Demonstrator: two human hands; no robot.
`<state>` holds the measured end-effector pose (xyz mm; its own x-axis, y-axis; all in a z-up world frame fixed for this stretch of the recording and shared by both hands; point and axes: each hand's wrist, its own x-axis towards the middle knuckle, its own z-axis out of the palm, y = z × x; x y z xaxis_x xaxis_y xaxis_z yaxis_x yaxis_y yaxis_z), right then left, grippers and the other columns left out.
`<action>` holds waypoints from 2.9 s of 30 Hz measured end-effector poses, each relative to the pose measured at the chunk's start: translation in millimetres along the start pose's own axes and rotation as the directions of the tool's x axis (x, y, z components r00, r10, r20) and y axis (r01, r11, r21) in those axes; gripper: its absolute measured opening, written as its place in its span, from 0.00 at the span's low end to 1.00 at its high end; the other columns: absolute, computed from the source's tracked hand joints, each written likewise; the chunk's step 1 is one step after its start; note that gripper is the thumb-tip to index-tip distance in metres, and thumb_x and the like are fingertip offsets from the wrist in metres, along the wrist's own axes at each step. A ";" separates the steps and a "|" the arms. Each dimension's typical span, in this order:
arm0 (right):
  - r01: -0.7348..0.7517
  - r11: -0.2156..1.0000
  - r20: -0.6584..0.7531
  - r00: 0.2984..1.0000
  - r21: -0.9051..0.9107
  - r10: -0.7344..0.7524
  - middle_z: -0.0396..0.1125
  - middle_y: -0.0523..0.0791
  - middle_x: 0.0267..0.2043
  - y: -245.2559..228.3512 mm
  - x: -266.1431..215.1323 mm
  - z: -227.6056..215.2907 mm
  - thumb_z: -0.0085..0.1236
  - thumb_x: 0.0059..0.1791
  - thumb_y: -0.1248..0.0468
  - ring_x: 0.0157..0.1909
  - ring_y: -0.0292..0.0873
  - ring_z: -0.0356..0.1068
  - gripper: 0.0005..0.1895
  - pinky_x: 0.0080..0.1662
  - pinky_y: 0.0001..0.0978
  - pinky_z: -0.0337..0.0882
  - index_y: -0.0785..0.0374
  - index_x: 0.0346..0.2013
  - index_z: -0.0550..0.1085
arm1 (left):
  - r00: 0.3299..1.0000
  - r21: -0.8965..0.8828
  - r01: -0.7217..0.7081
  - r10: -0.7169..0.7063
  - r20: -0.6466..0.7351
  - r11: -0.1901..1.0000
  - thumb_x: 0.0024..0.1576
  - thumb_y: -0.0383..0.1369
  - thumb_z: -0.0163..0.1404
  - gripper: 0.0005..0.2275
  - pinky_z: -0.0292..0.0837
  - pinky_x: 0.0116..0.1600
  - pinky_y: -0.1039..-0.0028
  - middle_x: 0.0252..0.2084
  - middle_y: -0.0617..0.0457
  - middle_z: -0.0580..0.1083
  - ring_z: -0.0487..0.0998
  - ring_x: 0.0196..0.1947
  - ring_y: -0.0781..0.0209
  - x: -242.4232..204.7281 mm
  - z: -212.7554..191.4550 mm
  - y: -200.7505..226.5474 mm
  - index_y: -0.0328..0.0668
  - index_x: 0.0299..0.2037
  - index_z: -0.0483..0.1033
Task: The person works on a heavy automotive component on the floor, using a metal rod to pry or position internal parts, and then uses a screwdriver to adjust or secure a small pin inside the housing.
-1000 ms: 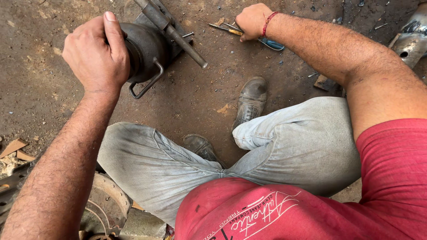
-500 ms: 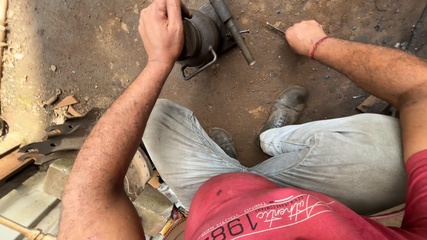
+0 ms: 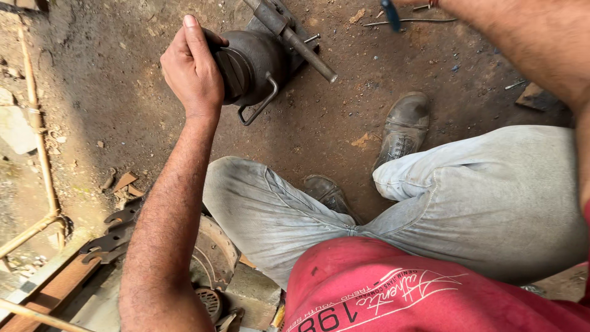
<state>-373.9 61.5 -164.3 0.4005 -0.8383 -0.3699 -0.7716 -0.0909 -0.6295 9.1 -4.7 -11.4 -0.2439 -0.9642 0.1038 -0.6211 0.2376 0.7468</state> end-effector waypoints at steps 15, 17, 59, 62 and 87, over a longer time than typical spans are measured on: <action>-0.215 0.904 0.486 0.874 0.370 0.009 0.69 0.43 0.27 -168.3 -5.3 -15.2 0.42 0.56 0.42 0.27 0.38 0.68 0.29 0.32 0.35 0.71 0.64 0.39 0.76 | 0.992 -0.393 -0.073 0.027 -0.121 0.917 0.73 0.44 0.37 0.23 0.83 0.48 0.68 0.35 0.48 0.82 0.85 0.37 0.60 -7.8 4.7 -29.5 0.34 0.38 0.80; -0.383 0.822 0.581 0.810 0.421 0.080 0.65 0.40 0.26 -181.2 -9.5 -13.0 0.42 0.56 0.42 0.25 0.35 0.64 0.26 0.28 0.32 0.68 0.62 0.39 0.75 | 0.977 -0.526 -0.013 -0.100 -0.186 0.850 0.72 0.45 0.37 0.23 0.83 0.49 0.65 0.37 0.46 0.83 0.85 0.39 0.56 -9.6 4.0 -39.7 0.32 0.39 0.80; -0.241 0.888 -0.387 0.832 0.393 0.397 0.72 0.57 0.28 -258.9 -31.2 140.4 0.40 0.59 0.46 0.29 0.57 0.75 0.31 0.32 0.46 0.70 0.70 0.30 0.77 | 0.644 -0.916 0.393 -0.688 0.334 -0.077 0.68 0.42 0.45 0.21 0.68 0.33 0.73 0.27 0.51 0.75 0.71 0.26 0.65 -150.7 116.4 2.6 0.32 0.29 0.76; -0.215 0.892 -0.402 0.833 0.398 0.380 0.72 0.56 0.26 -259.0 -32.7 138.2 0.40 0.59 0.47 0.27 0.55 0.74 0.30 0.31 0.45 0.70 0.70 0.30 0.77 | 0.652 -0.926 0.365 -0.684 0.327 -0.094 0.67 0.43 0.46 0.20 0.69 0.34 0.72 0.27 0.51 0.75 0.73 0.27 0.64 -148.9 117.9 4.0 0.33 0.29 0.75; -0.190 0.857 -0.305 0.880 0.479 0.365 0.70 0.51 0.20 -258.4 -32.9 128.6 0.38 0.60 0.46 0.23 0.46 0.71 0.35 0.29 0.41 0.68 0.71 0.24 0.74 | 0.650 -0.918 0.385 -0.678 0.344 -0.097 0.68 0.40 0.41 0.21 0.72 0.37 0.70 0.29 0.48 0.78 0.76 0.28 0.61 -144.9 118.3 1.0 0.29 0.30 0.77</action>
<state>-124.2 181.7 -77.3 -0.0802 -0.9346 -0.3466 -0.5009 0.3384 -0.7966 -44.4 149.2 -103.4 0.0059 -0.7470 -0.6648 0.6496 -0.5026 0.5705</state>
